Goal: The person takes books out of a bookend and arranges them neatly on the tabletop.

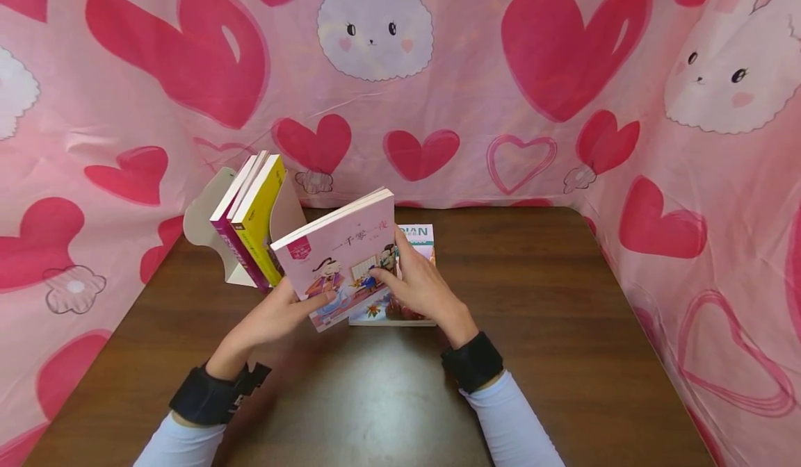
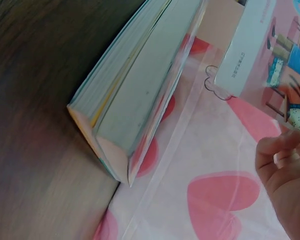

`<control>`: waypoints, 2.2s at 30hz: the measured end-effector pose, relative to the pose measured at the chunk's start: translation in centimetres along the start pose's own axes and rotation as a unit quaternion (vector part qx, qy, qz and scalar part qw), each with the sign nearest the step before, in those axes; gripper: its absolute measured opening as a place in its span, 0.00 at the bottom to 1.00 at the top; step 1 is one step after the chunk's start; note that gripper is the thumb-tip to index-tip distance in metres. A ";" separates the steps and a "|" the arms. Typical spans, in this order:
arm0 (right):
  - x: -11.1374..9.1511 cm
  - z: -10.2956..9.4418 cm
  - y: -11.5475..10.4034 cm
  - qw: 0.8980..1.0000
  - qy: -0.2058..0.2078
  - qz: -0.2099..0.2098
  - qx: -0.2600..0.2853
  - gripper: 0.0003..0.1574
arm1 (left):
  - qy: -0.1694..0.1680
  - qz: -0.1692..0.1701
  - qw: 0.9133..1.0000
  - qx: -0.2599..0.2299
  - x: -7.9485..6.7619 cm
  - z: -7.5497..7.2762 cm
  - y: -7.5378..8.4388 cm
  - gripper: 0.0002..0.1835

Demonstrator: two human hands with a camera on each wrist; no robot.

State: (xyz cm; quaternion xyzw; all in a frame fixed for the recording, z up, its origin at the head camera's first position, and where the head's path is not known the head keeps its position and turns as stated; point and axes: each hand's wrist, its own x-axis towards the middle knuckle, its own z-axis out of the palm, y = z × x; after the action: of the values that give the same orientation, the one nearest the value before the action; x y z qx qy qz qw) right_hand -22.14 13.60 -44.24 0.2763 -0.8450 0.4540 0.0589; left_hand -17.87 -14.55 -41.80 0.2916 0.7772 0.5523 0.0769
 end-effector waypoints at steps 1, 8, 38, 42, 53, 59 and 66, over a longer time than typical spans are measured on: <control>-0.1 0.0 0.0 1.000 -0.003 -0.003 0.002 0.52 | -0.004 0.000 1.000 0.000 0.0 -0.1 -0.1 0.37; -0.5 -0.2 0.2 1.000 -0.022 -0.020 0.004 0.44 | -0.029 0.004 1.000 -0.012 0.4 -0.7 -0.5 0.37; -0.6 -0.1 0.5 0.999 0.027 -0.015 -0.018 0.33 | 0.126 -0.043 0.991 0.006 1.5 0.5 -0.6 0.26; -0.6 0.0 0.5 0.998 0.040 -0.015 -0.035 0.33 | 0.151 -0.064 0.986 0.010 1.7 0.9 -0.4 0.24; -0.7 0.2 0.7 0.997 0.049 -0.006 -0.062 0.30 | 0.135 -0.082 0.987 0.026 1.8 1.3 -0.1 0.34; -0.8 0.2 0.8 0.997 0.050 0.003 -0.060 0.30 | 0.078 -0.058 0.995 0.010 1.7 0.8 -0.1 0.38; -0.6 0.2 0.8 0.996 0.059 -0.010 -0.072 0.29 | 0.100 -0.082 0.991 0.014 1.7 0.9 0.1 0.34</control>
State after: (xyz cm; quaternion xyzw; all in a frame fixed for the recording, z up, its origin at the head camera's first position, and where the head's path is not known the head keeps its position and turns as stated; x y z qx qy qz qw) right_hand -22.04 14.09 -45.16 0.2522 -0.8679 0.4068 0.1327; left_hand -18.83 -12.86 -41.68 0.1712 0.8099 0.5597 0.0393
